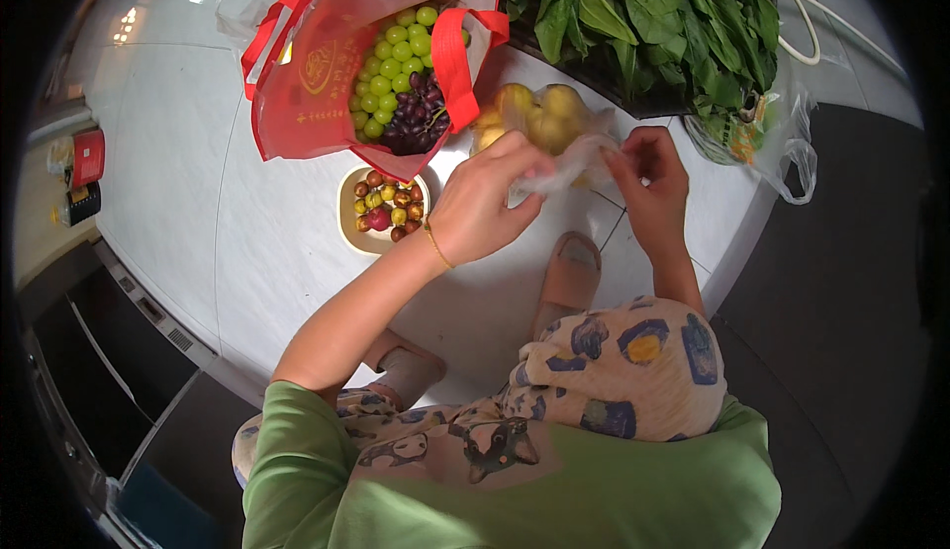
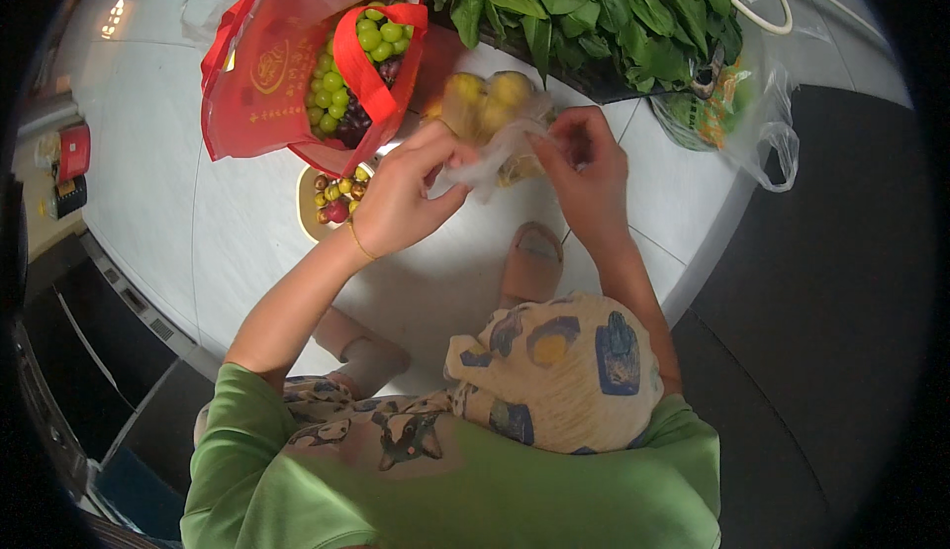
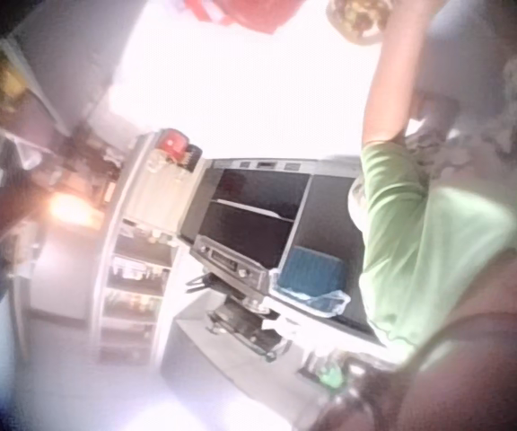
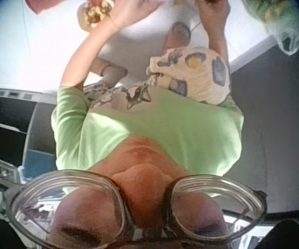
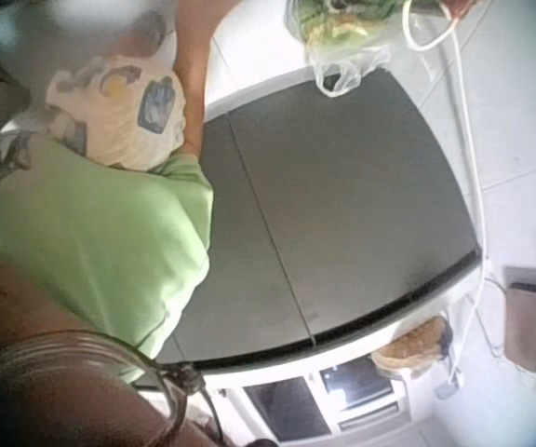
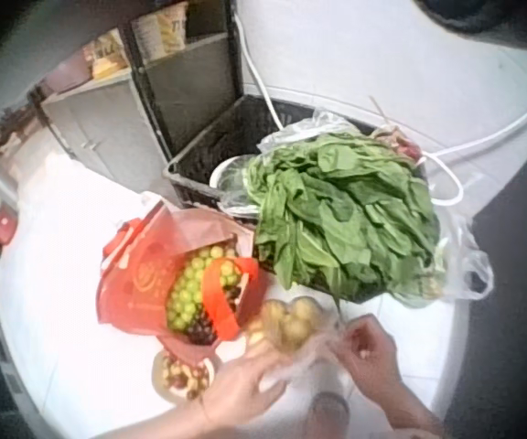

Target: The person peels several small green fruits with a knife over a container, discarding the peels. They then wash the knife at the sink and place it on a cutting board. Finally, they gather additional fruit from a bag and place them into a bowl.

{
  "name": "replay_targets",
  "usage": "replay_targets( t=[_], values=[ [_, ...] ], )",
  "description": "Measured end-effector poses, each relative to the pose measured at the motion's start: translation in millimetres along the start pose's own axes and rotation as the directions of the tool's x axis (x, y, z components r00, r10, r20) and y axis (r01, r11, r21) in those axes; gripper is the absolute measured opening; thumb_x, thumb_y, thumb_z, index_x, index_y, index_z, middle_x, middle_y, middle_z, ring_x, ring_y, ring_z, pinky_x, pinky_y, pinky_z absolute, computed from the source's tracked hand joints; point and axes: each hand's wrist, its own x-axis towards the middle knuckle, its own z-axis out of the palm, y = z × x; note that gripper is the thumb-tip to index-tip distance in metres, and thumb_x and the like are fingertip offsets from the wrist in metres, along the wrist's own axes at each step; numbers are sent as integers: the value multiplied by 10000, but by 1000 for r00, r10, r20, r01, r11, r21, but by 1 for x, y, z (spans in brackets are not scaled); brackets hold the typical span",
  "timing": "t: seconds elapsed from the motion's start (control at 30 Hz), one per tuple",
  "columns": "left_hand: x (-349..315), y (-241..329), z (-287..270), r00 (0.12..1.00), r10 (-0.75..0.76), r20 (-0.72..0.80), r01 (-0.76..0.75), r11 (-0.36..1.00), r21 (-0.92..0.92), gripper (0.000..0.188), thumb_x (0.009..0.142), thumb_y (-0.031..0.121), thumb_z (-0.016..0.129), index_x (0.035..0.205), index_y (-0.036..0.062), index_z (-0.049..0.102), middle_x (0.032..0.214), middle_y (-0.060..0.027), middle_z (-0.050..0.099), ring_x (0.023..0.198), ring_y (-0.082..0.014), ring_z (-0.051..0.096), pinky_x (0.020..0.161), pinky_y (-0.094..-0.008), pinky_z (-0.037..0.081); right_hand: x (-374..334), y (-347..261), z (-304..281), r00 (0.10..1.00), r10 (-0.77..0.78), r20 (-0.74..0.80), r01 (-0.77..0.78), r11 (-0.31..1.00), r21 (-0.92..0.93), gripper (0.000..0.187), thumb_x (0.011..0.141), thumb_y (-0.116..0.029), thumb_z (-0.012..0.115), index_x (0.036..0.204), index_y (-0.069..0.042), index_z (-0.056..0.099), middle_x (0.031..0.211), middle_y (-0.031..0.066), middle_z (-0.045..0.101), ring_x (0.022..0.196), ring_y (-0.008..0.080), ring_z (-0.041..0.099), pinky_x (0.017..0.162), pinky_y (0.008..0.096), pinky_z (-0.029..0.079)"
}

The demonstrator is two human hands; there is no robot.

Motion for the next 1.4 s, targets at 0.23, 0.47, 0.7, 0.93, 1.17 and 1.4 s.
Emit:
replay_targets(
  t=[0.23,0.47,0.7,0.93,1.17,1.4],
  values=[
    [-19,11,-39,985,89,-145,-98,994,-55,194,685,-69,625,777,33,488,907,-87,489,831,-203,487,757,-264,398,4,-15,-14,888,-261,-379,291,957,23,242,787,25,638,910,-55,446,710,0,461,605,76,420,590,203,405],
    [-31,18,-33,968,135,-210,-169,973,-156,208,707,-119,540,850,23,490,971,-107,501,896,-220,520,787,-292,429,10,-68,14,563,-548,619,745,660,-94,243,810,-18,613,1041,-58,550,844,105,640,716,260,619,632,349,491],
    [-36,27,-41,957,-228,-178,70,780,-621,277,741,-103,401,974,40,447,984,-55,458,855,-107,459,746,-219,384,13,-37,27,798,-44,601,573,364,-734,667,766,-212,678,1341,-77,369,1129,113,559,996,265,563,861,391,423],
    [-32,33,-35,970,-242,-17,242,970,14,443,756,110,728,1092,51,446,869,16,466,684,-85,418,601,-213,368,8,-56,-5,773,-271,574,632,255,-732,578,747,-137,639,1274,-72,409,1149,81,544,1100,213,500,959,379,337],
    [-26,33,-36,932,-354,-73,194,659,-726,186,918,84,531,1088,66,460,922,0,510,661,-113,516,622,-249,448,19,-43,27,600,379,705,540,459,-706,283,850,-72,499,1131,-97,502,1025,123,597,895,292,590,738,384,481],
    [-30,61,-45,961,-278,-4,105,375,-921,297,954,89,383,1248,86,340,1404,-183,362,532,-173,536,513,-267,474,-1,-45,17,671,-459,582,677,700,-229,218,817,-44,500,1033,-33,475,831,125,632,788,290,634,650,395,509]
  ],
)
